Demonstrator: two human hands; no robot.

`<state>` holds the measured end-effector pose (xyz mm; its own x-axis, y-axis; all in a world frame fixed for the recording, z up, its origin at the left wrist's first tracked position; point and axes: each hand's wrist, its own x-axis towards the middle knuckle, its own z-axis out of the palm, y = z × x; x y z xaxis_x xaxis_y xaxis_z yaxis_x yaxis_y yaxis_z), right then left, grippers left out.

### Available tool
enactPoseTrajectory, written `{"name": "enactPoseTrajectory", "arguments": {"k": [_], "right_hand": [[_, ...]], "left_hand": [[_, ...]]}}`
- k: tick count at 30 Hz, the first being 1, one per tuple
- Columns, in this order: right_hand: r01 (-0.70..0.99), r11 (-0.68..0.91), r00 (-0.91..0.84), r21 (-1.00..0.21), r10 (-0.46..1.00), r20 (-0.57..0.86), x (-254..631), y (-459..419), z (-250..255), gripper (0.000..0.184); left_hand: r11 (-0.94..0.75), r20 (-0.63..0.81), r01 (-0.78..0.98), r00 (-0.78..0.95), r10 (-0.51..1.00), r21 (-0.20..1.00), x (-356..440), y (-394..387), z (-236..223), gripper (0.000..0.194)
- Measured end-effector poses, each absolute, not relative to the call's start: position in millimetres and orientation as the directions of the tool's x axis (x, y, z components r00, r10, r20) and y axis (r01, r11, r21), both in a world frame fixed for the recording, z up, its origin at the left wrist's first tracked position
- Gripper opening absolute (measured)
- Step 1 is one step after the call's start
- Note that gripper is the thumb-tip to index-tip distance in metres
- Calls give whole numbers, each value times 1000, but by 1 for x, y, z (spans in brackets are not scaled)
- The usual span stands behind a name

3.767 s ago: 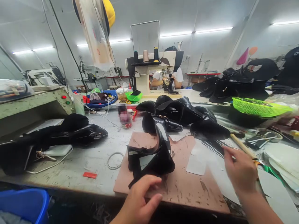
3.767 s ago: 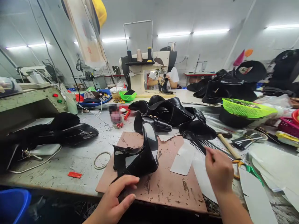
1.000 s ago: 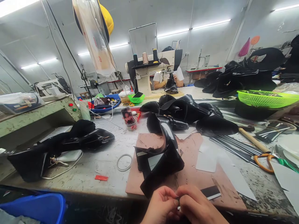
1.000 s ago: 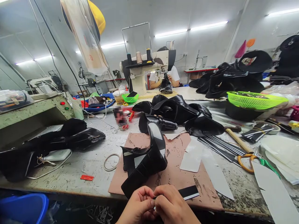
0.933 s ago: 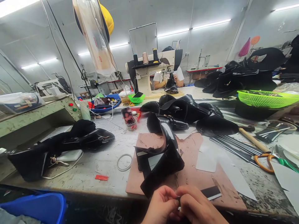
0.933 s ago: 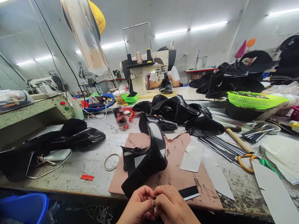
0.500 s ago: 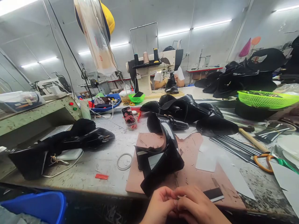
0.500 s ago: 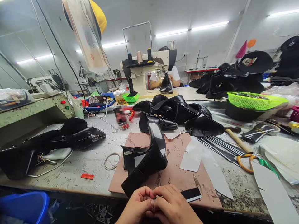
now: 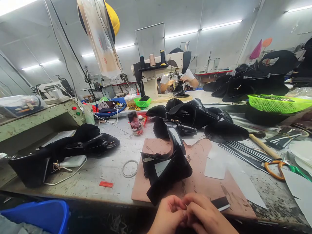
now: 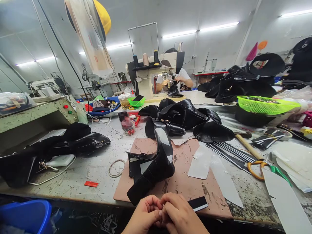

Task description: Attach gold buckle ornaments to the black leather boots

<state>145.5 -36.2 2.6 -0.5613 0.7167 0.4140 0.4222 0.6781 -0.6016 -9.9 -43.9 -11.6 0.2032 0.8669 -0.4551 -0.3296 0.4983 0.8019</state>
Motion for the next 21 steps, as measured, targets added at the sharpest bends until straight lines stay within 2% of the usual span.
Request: {"name": "enactPoseTrajectory", "arguments": {"k": [3, 5, 7, 9, 11, 12, 14, 16, 19, 21], "right_hand": [[394, 635, -546, -664, 743, 386, 146, -38, 2, 26], [338, 573, -528, -747, 772, 354, 148, -39, 4, 22], [198, 459, -487, -866, 813, 320, 153, -39, 7, 15], [-29, 319, -399, -947, 865, 304, 160, -38, 12, 12], [-219, 225, -259, -949, 925, 279, 170, -36, 16, 17], [-259, 200, -190, -945, 949, 253, 177, -35, 18, 17], [-211, 168, -98, -963, 977, 191, 192, -33, 20, 13], [-23, 171, -109, -985, 979, 173, 209, -34, 20, 14], [329, 310, -434, -892, 889, 148, 229, -37, 19, 15], [418, 470, -649, -777, 753, 106, 230, -37, 20, 11]], "left_hand": [[498, -446, -311, 226, 866, 810, -10, -43, -11, 37], [492, -444, -295, 217, 869, 819, -10, -42, -8, 35], [493, -454, -266, 197, 869, 828, -11, -42, -3, 33], [499, -463, -206, 202, 863, 842, -16, -44, 6, 30], [472, -440, -136, 208, 873, 871, -27, -46, 17, 25], [441, -416, -107, 195, 888, 891, -34, -49, 24, 23], [341, -333, -75, 101, 937, 937, -53, -53, 38, 19], [213, -219, -76, -88, 972, 974, -77, -56, 52, 19], [92, -113, -73, -383, 917, 993, -117, -56, 64, 22], [95, -117, -70, -494, 862, 993, -140, -52, 62, 27]]}}
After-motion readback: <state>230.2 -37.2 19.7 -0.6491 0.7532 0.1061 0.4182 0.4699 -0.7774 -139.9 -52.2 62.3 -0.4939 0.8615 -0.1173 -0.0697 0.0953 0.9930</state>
